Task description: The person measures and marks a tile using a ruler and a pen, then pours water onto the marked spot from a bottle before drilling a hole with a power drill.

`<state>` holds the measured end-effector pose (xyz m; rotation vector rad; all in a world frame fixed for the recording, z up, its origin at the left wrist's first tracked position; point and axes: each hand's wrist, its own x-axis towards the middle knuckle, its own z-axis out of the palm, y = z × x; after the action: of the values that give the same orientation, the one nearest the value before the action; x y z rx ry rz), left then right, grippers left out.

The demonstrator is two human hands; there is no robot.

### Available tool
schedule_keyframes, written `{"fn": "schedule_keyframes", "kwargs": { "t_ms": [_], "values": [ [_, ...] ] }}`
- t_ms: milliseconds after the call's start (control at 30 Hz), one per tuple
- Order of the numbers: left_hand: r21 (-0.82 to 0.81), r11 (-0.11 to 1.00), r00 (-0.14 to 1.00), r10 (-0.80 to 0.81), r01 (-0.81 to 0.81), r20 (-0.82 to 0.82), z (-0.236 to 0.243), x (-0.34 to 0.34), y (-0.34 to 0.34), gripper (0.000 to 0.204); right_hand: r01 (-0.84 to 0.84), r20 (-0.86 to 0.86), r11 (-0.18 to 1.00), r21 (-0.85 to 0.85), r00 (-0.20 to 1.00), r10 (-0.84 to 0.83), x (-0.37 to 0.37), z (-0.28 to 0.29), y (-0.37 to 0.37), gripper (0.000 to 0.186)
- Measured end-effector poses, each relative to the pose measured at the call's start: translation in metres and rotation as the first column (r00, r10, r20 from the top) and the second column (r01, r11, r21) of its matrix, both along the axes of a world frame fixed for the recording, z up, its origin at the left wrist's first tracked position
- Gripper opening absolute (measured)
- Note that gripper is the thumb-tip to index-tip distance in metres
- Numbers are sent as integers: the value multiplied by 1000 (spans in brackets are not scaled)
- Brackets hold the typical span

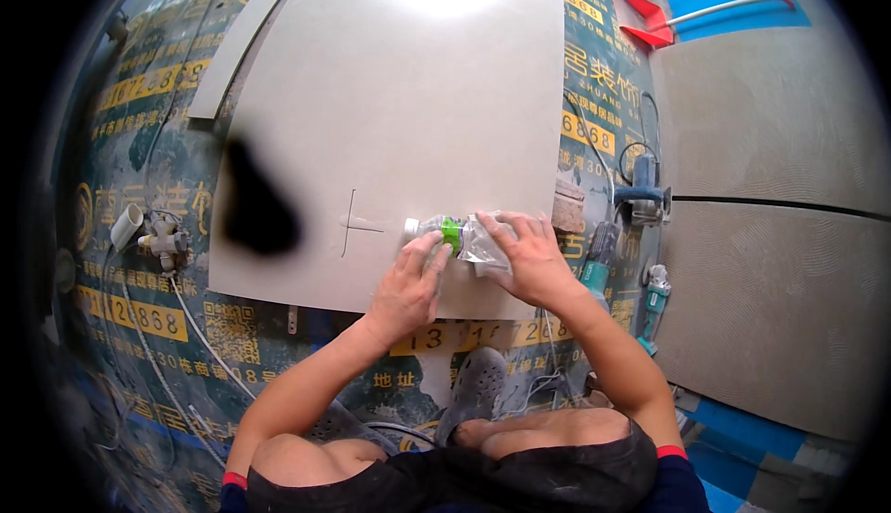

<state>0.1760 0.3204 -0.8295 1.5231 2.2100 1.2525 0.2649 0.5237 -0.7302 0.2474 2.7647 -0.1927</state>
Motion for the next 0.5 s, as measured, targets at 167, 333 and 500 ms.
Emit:
{"fn": "schedule_keyframes", "kwargs": {
  "t_ms": [167,333,500],
  "values": [
    [-63,997,999,-39,37,-28,5,0,-2,55,285,82,927,-242,959,-273,10,7,18,83],
    [-45,999,1000,-14,13,-23,16,0,-1,56,312,18,889,-334,945,-325,21,-2,19,70],
    [57,998,995,-9,3,95,12,2,-4,48,301,-11,883,-361,945,-327,13,-7,11,61]
  ]
}}
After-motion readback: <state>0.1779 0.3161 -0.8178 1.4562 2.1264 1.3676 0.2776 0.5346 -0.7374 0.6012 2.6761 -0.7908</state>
